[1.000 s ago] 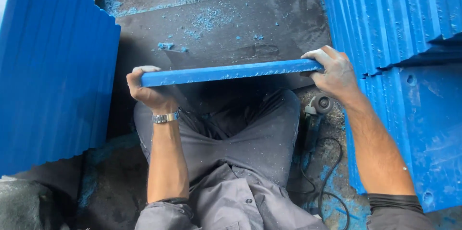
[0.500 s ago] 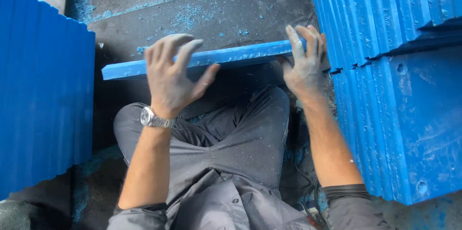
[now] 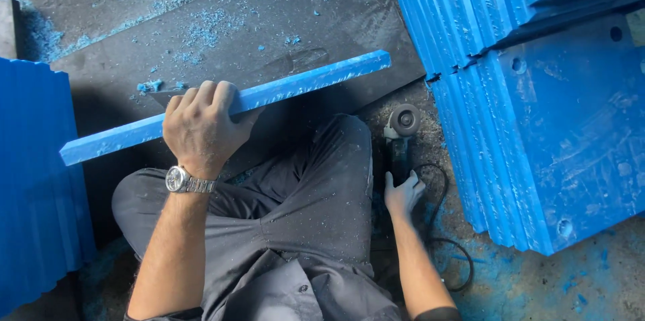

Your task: Grinding the edges of blue plastic blocks using an angle grinder.

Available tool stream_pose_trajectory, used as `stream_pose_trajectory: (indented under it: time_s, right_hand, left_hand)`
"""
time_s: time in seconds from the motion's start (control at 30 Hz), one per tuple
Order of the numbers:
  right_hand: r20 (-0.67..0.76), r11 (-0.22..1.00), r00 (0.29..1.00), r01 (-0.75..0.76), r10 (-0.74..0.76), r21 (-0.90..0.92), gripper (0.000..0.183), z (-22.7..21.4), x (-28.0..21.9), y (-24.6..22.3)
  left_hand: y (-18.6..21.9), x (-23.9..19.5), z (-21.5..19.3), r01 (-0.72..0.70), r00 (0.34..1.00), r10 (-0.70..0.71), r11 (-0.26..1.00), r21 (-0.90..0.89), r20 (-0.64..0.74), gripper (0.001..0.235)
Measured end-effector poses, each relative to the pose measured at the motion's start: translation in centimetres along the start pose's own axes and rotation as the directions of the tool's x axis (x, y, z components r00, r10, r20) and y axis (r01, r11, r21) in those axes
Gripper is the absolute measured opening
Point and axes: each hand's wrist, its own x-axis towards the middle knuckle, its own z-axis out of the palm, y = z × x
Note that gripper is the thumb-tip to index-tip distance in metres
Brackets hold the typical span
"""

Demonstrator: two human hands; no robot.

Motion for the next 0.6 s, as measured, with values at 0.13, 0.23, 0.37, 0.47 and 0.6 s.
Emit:
stream_pose_trajectory:
  time_s: [0.13,0.23,0.37,0.47,0.6]
  right_hand:
    - [0.181,0.997,0.980,-0.083,0.081,0.004,0.095,1.3,2.2,-1.6]
    - [0.116,0.977,0.989,-0.071,0.095,-0.202,0.093,3.3,3.7,-2.4]
    - [0.112,0.975,0.973,-0.188,0.201,-0.119,0.088,5.7,5.8,-2.6]
    - [0.113,0.970,0.968,-0.214,0.226,-0.112,0.084,5.7,6.0,-2.6]
    - [0.209,0.963,0.943,-0.268,0.259,0.012,0.077,1.5,5.8,-4.3]
  left_hand:
    - [0.1,-0.5,0.3,-0.017,0.999,0.017,1.000,0.011,-0.039,0.046]
    - [0.2,-0.9,0.3,-0.012,0.999,0.013,1.000,0.022,-0.033,0.047]
    - [0.3,-1.2,0.2,-0.031,0.999,0.031,0.999,0.028,-0.032,0.047]
    - [0.5,-1.4,-0.2,-0.047,0.998,0.049,0.998,0.030,-0.040,0.047]
    - [0.3,-1.5,0.5,-0.043,0.998,0.046,0.997,0.063,-0.040,0.054]
